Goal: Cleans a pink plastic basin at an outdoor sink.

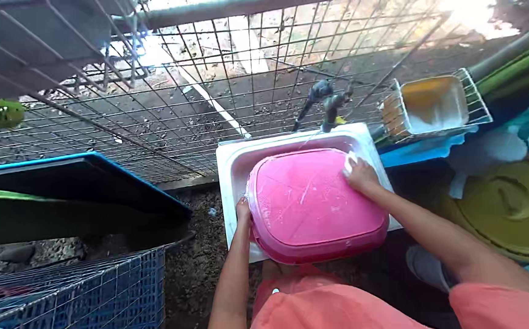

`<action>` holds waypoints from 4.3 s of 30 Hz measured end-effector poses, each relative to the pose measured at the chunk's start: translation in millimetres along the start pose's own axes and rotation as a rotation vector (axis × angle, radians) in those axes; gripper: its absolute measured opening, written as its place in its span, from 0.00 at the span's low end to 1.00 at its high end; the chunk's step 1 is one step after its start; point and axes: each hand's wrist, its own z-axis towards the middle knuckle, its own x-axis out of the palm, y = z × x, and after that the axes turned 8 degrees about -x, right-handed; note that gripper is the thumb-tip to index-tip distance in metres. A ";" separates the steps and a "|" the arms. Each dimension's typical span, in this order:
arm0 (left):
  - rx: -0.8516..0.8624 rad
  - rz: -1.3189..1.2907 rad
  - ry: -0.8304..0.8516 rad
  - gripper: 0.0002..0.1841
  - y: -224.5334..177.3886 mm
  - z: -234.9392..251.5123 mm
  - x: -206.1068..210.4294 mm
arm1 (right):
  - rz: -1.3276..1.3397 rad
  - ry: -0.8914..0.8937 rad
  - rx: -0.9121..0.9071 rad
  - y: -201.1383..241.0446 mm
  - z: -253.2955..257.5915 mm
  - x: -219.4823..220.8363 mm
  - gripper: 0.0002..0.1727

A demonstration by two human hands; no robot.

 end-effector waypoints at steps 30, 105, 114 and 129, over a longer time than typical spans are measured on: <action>0.050 0.036 0.027 0.22 -0.3 2.8 -0.6 | 0.091 -0.153 -0.208 99.8 17.7 48.2 0.44; -0.126 -0.092 -0.036 0.24 -50.9 -73.7 -25.7 | 0.234 -0.119 -0.094 6.6 3.5 -4.6 0.27; 0.257 0.176 -0.195 0.24 -171.4 -192.4 -145.7 | 0.894 -0.349 -0.206 54.2 -38.0 -37.9 0.22; 0.798 0.530 -0.003 0.14 -223.5 -333.7 -97.8 | 1.096 -0.887 -0.656 129.5 -162.6 -134.9 0.31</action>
